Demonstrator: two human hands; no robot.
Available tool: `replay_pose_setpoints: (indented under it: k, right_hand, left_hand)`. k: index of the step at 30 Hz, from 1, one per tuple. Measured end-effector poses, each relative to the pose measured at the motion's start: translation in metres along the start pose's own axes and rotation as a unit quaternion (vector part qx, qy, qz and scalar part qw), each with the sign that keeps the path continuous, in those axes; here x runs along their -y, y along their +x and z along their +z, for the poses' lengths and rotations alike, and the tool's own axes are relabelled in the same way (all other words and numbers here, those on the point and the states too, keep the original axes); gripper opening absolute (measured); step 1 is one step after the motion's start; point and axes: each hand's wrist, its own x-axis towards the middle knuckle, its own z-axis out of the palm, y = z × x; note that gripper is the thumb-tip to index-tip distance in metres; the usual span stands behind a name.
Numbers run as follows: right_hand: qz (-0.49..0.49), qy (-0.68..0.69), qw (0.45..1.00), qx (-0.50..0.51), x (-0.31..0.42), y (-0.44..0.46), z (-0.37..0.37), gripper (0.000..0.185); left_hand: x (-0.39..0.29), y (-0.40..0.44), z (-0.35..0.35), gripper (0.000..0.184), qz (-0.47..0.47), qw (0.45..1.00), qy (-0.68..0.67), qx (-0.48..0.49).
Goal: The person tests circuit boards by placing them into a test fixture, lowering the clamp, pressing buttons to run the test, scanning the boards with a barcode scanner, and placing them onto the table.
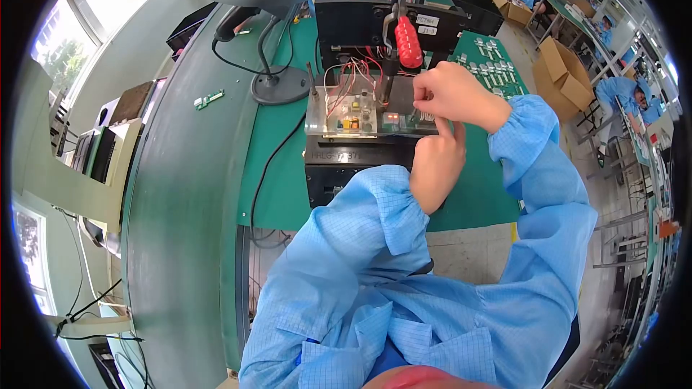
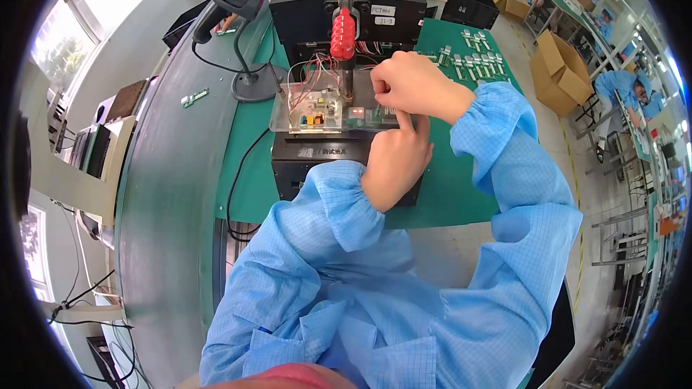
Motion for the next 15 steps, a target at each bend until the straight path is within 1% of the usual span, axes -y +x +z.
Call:
replay_pose_setpoints:
  k: [2, 3, 6, 8, 12, 14, 15]
  right_hand:
    - [0.015, 0.020, 1.000, 0.001, 0.001, -0.002, -0.004, 0.012]
    - [0.029, 0.038, 0.999, 0.001, 0.002, -0.002, -0.005, 0.011]
    - [0.042, 0.058, 0.997, -0.017, 0.004, -0.004, 0.000, 0.011]
    - [0.041, 0.049, 0.998, -0.022, 0.005, -0.007, 0.000, 0.010]
    - [0.043, 0.041, 0.998, -0.031, 0.003, -0.008, 0.005, 0.009]
    - [0.039, 0.028, 0.999, -0.025, 0.005, -0.007, 0.000, 0.009]
    - [0.036, 0.016, 0.999, -0.019, 0.007, -0.008, -0.004, 0.009]
  left_hand:
    - [0.000, 0.000, -0.003, 0.048, -0.009, 0.999, 0.000, -0.037]
    - [0.001, 0.000, -0.004, 0.048, -0.009, 0.999, 0.003, -0.039]
    - [0.002, -0.001, -0.003, 0.048, 0.004, 0.999, 0.029, -0.016]
    - [0.001, -0.001, 0.000, 0.050, 0.007, 1.000, -0.002, -0.022]
    - [0.003, -0.001, -0.001, 0.052, 0.014, 1.000, -0.011, -0.006]
    - [0.002, -0.001, -0.002, 0.060, -0.013, 0.999, -0.052, -0.002]
    - [0.002, -0.001, -0.002, 0.060, -0.013, 0.999, -0.052, -0.003]
